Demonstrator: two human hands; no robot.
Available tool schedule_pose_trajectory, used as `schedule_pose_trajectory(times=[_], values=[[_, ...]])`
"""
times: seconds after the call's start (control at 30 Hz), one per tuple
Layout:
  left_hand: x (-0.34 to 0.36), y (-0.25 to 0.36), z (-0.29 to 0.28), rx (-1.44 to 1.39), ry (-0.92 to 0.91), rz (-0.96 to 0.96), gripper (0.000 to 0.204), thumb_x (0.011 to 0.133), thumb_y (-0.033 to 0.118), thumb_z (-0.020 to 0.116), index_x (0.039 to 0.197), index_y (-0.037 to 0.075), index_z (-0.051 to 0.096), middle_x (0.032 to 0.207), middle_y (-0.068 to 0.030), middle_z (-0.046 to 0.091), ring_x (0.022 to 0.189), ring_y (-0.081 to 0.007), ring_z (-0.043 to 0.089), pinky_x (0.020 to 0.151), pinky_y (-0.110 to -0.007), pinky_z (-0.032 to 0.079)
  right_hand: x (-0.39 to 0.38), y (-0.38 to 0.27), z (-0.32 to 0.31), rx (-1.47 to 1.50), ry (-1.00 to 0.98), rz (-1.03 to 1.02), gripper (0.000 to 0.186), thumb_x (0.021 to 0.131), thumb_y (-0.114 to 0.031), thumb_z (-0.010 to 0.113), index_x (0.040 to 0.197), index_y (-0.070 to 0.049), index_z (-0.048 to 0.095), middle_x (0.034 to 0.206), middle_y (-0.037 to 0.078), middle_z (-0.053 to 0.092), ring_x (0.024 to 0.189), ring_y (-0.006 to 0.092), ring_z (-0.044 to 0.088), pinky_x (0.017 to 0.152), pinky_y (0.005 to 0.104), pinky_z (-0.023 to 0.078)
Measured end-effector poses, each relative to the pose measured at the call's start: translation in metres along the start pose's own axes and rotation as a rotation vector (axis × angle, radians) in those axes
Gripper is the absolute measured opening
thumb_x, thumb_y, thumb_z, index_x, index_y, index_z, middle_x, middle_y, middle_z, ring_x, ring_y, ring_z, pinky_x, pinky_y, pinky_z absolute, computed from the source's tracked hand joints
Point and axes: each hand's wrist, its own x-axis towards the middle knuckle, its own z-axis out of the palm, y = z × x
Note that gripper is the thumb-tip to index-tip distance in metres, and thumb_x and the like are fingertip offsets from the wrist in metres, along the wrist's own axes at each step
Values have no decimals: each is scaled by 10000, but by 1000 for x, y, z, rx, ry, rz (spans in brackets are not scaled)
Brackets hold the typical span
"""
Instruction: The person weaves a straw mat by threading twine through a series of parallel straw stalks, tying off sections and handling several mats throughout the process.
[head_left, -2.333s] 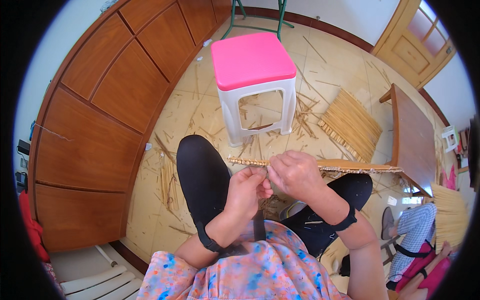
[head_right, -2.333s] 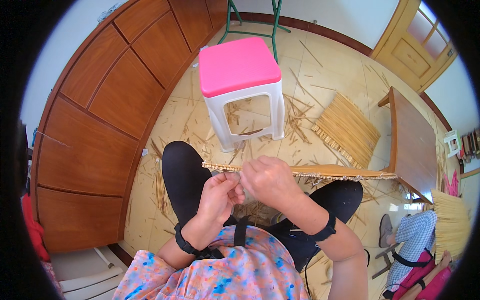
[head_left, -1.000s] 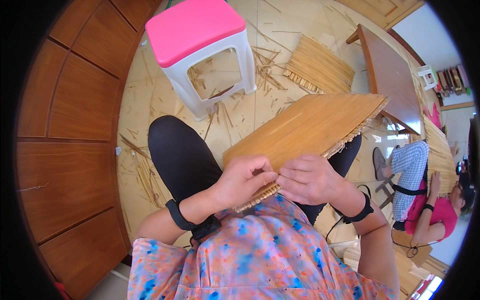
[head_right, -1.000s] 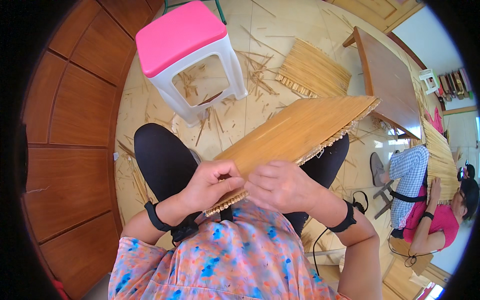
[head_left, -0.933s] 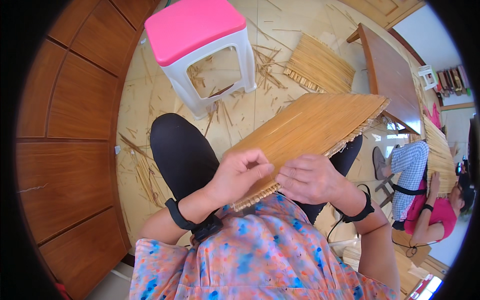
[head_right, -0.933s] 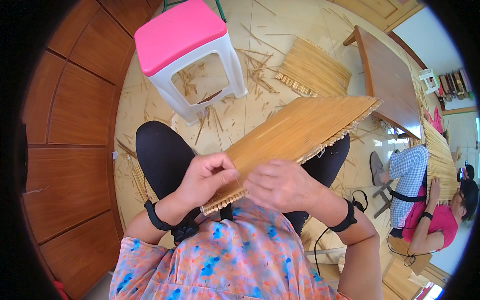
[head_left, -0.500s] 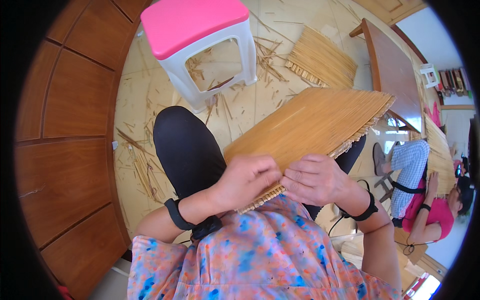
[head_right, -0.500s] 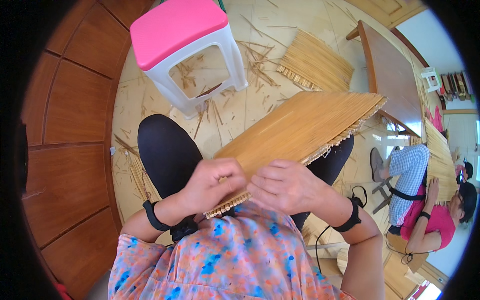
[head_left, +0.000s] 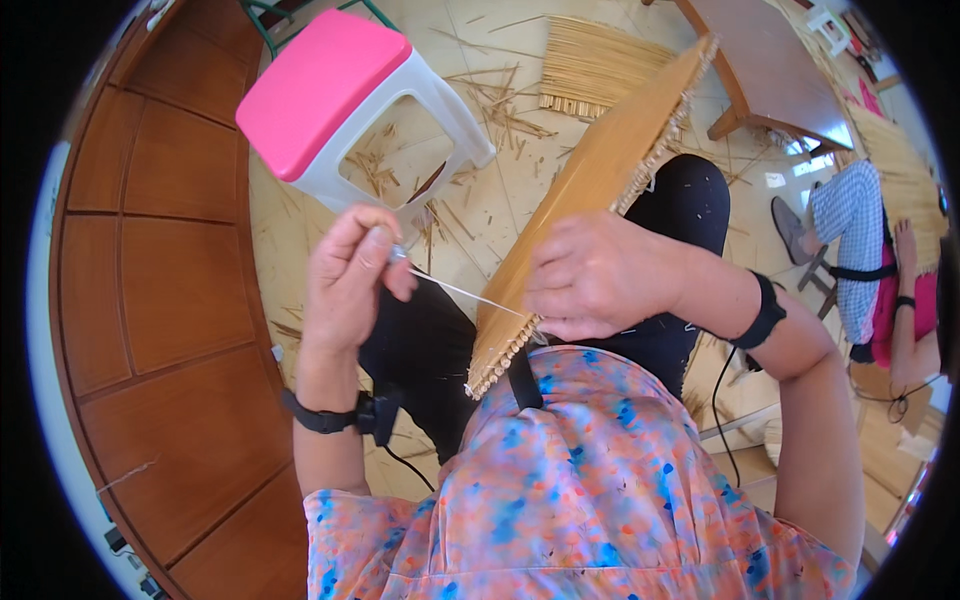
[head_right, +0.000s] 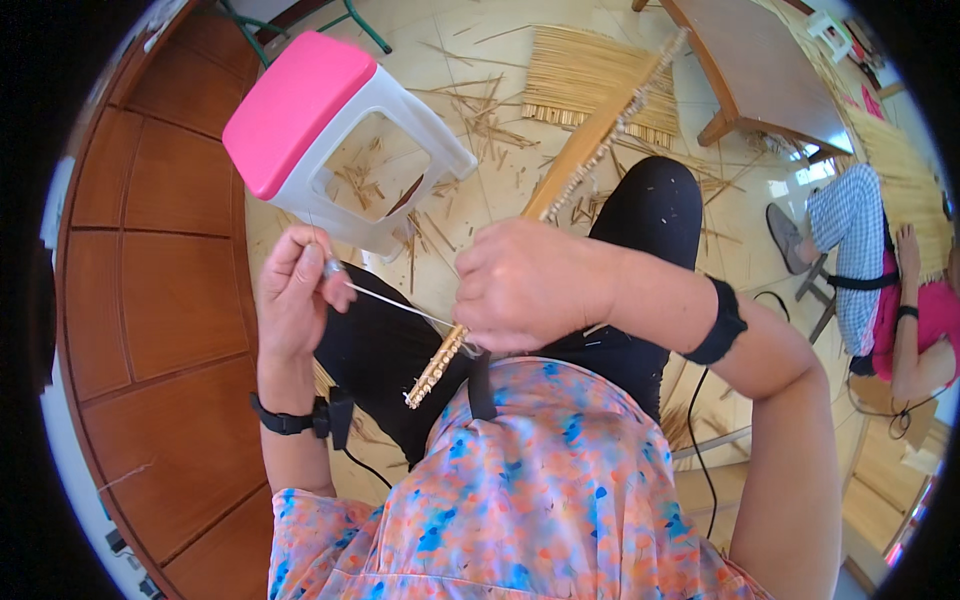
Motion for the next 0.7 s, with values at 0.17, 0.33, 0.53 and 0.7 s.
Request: schedule_pose_trajectory(times=[0.17,0.33,0.53,0.7], values=[[3,16,-41,759,48,210,115,993,66,549,911,-3,591,638,-9,497,555,-86,471,538,-239,420,6,6,5,-37,-4,-5,187,801,-247,702,795,-77,624,733,21,578,774,223,576,667,366,471],[2,14,-50,1100,-47,454,59,942,32,583,902,2,615,634,-32,532,544,-109,509,526,-244,418,6,-3,2,-16,-41,3,171,806,-225,695,846,-70,632,787,34,595,826,234,577,712,372,479],[7,-5,-59,1075,-10,417,29,900,35,652,924,29,638,685,-102,604,552,-196,577,543,-292,455,4,-2,7,-2,-61,-7,193,809,-175,685,948,-46,650,876,53,615,899,238,573,775,369,483],[6,-14,-53,888,38,286,21,900,18,637,904,39,635,674,-97,602,542,-185,582,541,-277,463,5,-4,1,-17,-102,-22,191,808,-151,660,942,-15,652,881,62,618,900,234,582,764,360,483]])
